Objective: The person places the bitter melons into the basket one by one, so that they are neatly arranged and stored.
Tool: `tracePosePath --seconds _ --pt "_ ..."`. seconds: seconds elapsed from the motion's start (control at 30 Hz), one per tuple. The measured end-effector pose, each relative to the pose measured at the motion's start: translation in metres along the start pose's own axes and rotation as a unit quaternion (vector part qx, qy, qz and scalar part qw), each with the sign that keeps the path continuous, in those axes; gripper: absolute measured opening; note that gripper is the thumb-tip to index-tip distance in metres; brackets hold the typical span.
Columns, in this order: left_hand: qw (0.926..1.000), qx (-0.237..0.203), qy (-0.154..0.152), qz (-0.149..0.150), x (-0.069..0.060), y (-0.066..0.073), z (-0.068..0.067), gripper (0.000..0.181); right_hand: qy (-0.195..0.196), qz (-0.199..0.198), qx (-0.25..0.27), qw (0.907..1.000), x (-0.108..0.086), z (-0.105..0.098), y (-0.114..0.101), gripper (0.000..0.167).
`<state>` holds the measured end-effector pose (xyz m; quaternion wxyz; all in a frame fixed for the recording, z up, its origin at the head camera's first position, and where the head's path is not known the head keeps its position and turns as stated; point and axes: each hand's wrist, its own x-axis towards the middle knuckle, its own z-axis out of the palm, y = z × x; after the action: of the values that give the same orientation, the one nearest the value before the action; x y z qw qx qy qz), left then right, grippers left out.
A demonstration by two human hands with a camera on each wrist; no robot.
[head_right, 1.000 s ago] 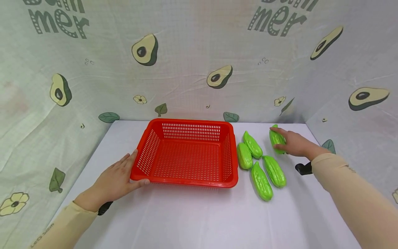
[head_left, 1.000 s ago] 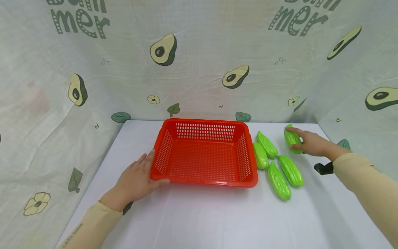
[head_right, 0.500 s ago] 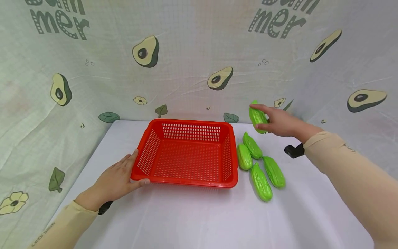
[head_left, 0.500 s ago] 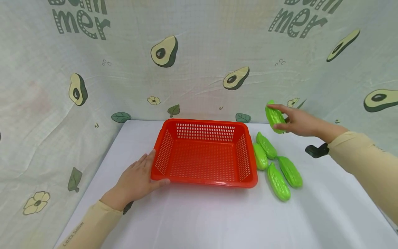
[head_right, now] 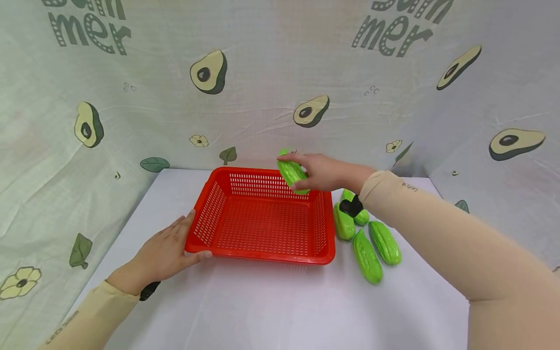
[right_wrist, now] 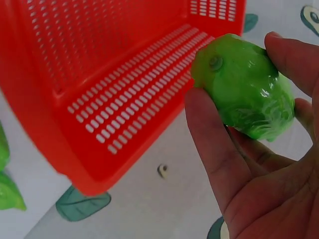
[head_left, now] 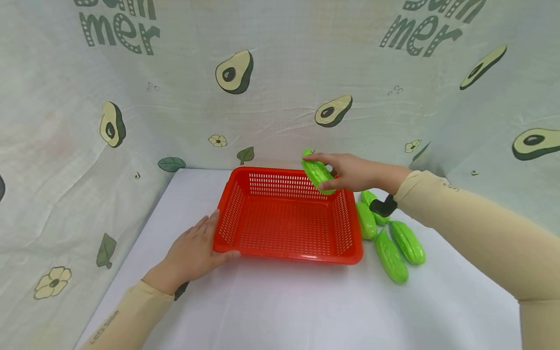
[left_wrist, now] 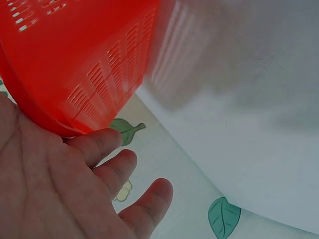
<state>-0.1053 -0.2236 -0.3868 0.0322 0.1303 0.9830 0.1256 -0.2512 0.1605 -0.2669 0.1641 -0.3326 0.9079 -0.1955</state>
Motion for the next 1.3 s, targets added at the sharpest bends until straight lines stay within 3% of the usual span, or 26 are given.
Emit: tracePosePath --seconds 0.23,0.63,0.97,1.3 --pt "1.0000 0.000 -0.003 0.000 0.002 0.000 0.003 0.125 -0.045 -0.009 -0.015 0.9989 0.038 0.025 -0.027 0.079" --pt "1.0000 -0.002 -0.007 -0.004 -0.002 0.000 -0.001 0.123 -0.112 -0.018 0.086 0.9898 0.095 0.073 -0.048 0.085" --pt "1.0000 0.000 -0.006 0.005 -0.001 -0.004 0.005 0.123 -0.142 -0.013 0.082 0.9863 0.124 0.106 -0.048 0.089" --pt "1.0000 0.004 -0.002 0.005 -0.001 -0.003 0.004 0.124 -0.133 0.020 0.089 0.9869 0.142 0.128 -0.054 0.087"
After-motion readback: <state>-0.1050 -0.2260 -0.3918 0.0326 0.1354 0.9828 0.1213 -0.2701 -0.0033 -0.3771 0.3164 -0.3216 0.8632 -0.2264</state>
